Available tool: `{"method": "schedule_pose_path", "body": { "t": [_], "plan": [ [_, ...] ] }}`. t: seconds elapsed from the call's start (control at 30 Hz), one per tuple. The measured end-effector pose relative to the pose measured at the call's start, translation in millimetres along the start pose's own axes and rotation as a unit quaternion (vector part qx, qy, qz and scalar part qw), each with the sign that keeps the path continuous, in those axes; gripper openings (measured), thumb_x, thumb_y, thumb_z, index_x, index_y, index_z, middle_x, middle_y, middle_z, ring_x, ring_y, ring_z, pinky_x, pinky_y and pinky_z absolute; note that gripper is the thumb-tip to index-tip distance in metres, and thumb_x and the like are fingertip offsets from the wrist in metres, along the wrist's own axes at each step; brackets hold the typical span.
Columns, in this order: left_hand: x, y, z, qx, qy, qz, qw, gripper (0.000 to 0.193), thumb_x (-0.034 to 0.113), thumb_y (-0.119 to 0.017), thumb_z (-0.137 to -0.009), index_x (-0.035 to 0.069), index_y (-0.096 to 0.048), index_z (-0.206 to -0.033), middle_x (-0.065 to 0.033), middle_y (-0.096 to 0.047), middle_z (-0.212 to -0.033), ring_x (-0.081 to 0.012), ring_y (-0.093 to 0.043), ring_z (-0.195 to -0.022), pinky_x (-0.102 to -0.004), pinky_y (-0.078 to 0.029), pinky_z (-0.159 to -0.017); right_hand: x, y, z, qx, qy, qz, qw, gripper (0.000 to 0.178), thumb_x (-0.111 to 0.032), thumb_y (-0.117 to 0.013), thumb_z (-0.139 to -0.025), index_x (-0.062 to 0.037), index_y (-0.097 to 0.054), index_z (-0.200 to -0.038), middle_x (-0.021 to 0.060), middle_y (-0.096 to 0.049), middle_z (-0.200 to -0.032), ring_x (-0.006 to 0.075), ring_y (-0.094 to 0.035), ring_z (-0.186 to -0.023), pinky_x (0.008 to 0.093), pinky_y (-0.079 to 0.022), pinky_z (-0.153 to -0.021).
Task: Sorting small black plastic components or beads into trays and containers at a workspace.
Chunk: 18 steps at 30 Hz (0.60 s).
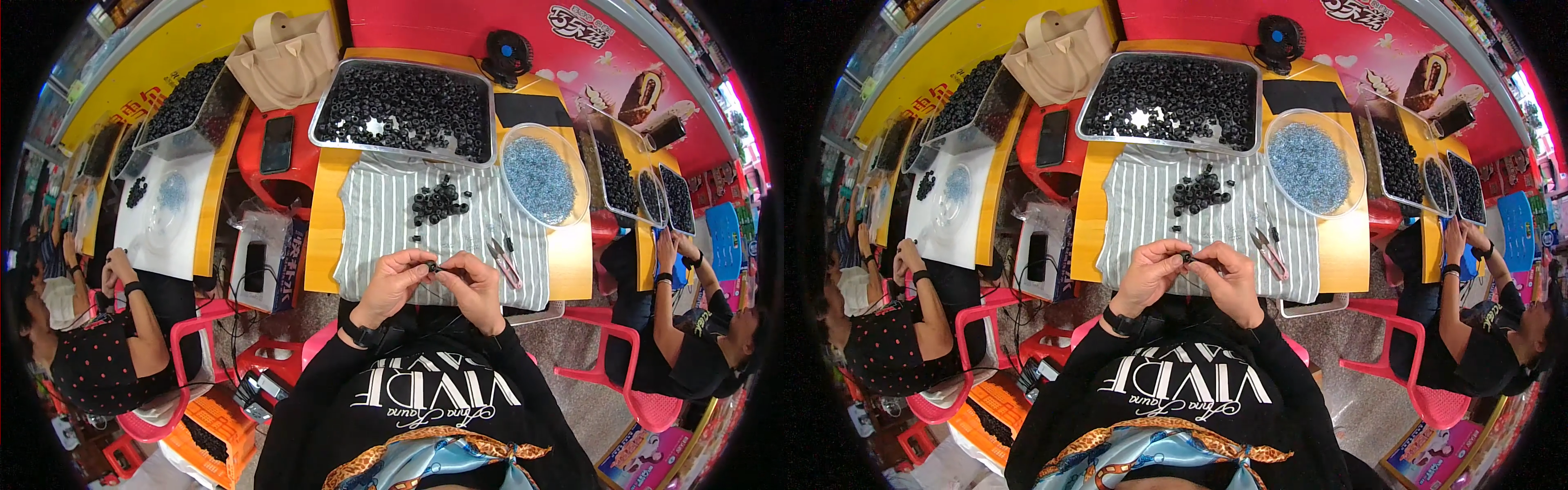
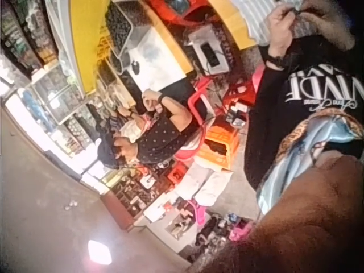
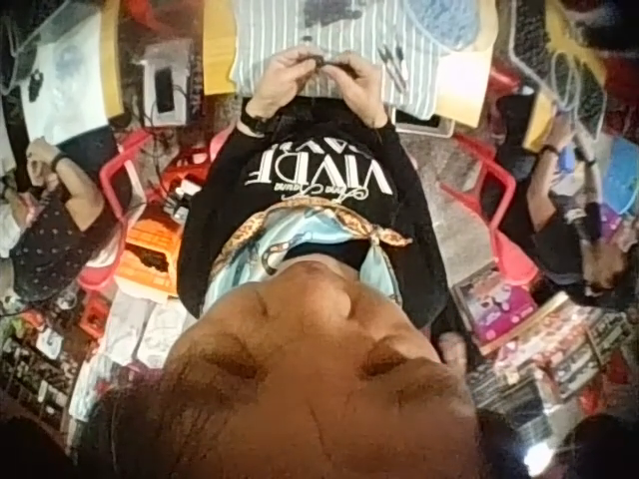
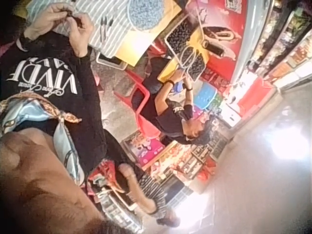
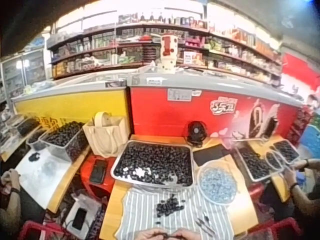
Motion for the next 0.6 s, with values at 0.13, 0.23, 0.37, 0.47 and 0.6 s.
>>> {"method": "schedule_pose_path", "body": {
  "t": [0.13, 0.23, 0.37, 0.47, 0.6],
  "plan": [
    [1, -2, 0, -0.006, -0.006, -0.017, 1.000, 0.023, -0.004, -0.059, -0.092, -0.005, -0.063, -0.114, -0.0090, -0.064, -0.106, -0.0151, -0.062, -0.093, -0.0269, -0.052, -0.082, 7, 1, -1, -0.008, 0.007, 0.014, 1.000, 0.008, 0.004, -0.068, -0.082, 0.0024, -0.064, -0.089, 0.0052, -0.065, -0.084, 0.0091, -0.063, -0.076, 0.0224, -0.049, -0.067],
    [0, -1, 0, -0.011, -0.017, -0.037, 0.999, 0.022, -0.005, -0.059, -0.091, -0.005, -0.065, -0.112, -0.0084, -0.062, -0.106, -0.0144, -0.061, -0.093, -0.0260, -0.051, -0.081, 9, 1, -1, -0.013, 0.026, 0.026, 0.999, 0.008, 0.005, -0.069, -0.082, 0.0022, -0.064, -0.088, 0.0046, -0.064, -0.082, 0.0096, -0.063, -0.076, 0.0221, -0.048, -0.067],
    [1, -1, -1, -0.018, -0.022, -0.063, 0.998, 0.021, -0.006, -0.059, -0.090, -0.006, -0.066, -0.110, -0.0079, -0.060, -0.104, -0.0141, -0.060, -0.092, -0.0254, -0.050, -0.079, 9, -1, -2, -0.014, 0.032, -0.006, 0.999, 0.010, 0.007, -0.068, -0.081, 0.0025, -0.064, -0.088, 0.0051, -0.063, -0.081, 0.0106, -0.062, -0.076, 0.0227, -0.048, -0.068],
    [1, -2, 1, -0.028, -0.025, -0.052, 0.998, 0.021, -0.006, -0.060, -0.090, -0.006, -0.066, -0.110, -0.0077, -0.060, -0.102, -0.0148, -0.061, -0.092, -0.0257, -0.051, -0.080, 8, -2, -1, -0.021, 0.025, -0.053, 0.998, 0.010, 0.010, -0.067, -0.080, 0.0030, -0.064, -0.087, 0.0064, -0.063, -0.082, 0.0118, -0.061, -0.076, 0.0239, -0.049, -0.068],
    [1, -2, 1, -0.035, -0.029, -0.042, 0.998, 0.021, -0.006, -0.060, -0.090, -0.006, -0.066, -0.110, -0.0075, -0.060, -0.101, -0.0153, -0.061, -0.091, -0.0258, -0.051, -0.080, 12, -2, -2, -0.031, 0.011, -0.104, 0.994, 0.011, 0.011, -0.067, -0.080, 0.0032, -0.064, -0.087, 0.0074, -0.062, -0.083, 0.0127, -0.060, -0.076, 0.0248, -0.049, -0.069]
  ]
}}
Point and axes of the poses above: each hand's wrist, its own z-axis away from the middle knuckle, its own y-axis out of the back of the hand, x = y × z, the point moved 3 cm from there along -z, towards the middle knuckle
